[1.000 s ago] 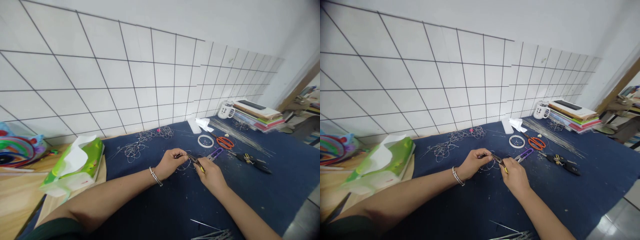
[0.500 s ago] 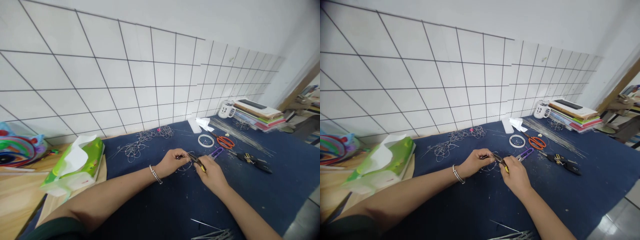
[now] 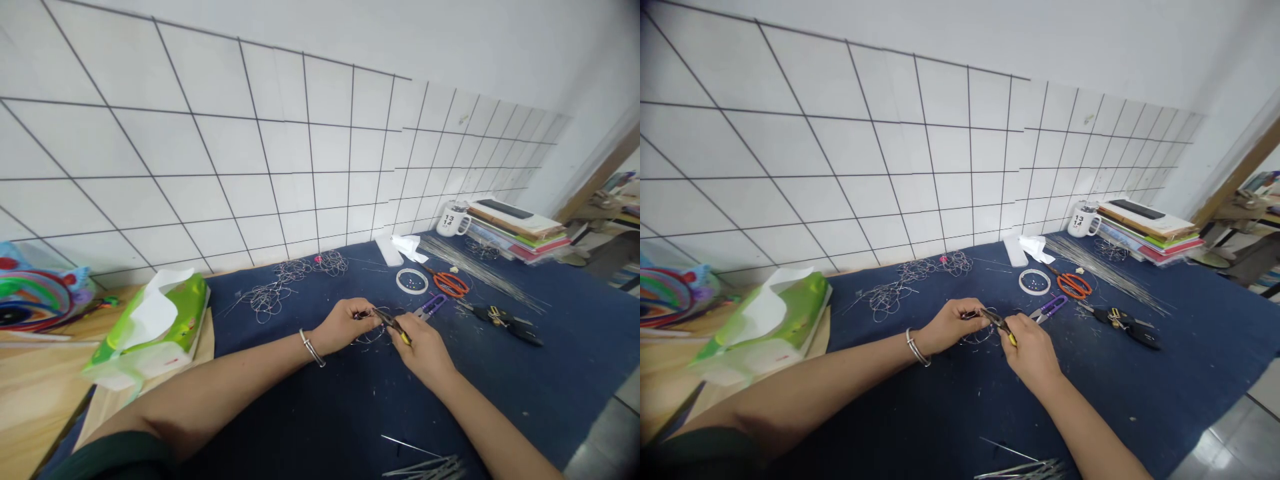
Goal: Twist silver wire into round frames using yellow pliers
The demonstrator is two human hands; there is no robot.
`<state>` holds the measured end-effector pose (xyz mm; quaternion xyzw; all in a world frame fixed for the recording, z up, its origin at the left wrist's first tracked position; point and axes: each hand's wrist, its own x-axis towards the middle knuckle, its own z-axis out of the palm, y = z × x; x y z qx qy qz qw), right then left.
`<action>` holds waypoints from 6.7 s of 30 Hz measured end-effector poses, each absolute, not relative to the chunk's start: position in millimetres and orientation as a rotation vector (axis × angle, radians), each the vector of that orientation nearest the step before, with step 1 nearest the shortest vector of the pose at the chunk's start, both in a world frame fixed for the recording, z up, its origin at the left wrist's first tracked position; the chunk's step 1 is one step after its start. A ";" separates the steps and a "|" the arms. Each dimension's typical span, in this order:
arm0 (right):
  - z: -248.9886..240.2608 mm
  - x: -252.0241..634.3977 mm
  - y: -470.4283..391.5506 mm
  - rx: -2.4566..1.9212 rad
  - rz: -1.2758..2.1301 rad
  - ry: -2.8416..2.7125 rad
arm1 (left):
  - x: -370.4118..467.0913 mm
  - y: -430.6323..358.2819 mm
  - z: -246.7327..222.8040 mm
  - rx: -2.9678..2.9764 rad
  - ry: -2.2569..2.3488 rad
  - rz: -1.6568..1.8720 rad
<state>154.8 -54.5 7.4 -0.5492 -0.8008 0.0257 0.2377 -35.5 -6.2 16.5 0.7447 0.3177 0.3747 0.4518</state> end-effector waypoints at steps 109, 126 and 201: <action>14.0 152.2 -7.7 -1.332 0.583 -2.007 | -42.2 17.0 7.3 1.880 0.885 0.934; 15.2 154.8 -6.2 -1.329 0.539 -1.990 | -43.1 6.7 21.9 2.235 0.925 0.647; 17.1 156.9 -9.6 -1.300 0.837 -1.944 | -60.5 27.9 21.0 1.571 0.613 0.482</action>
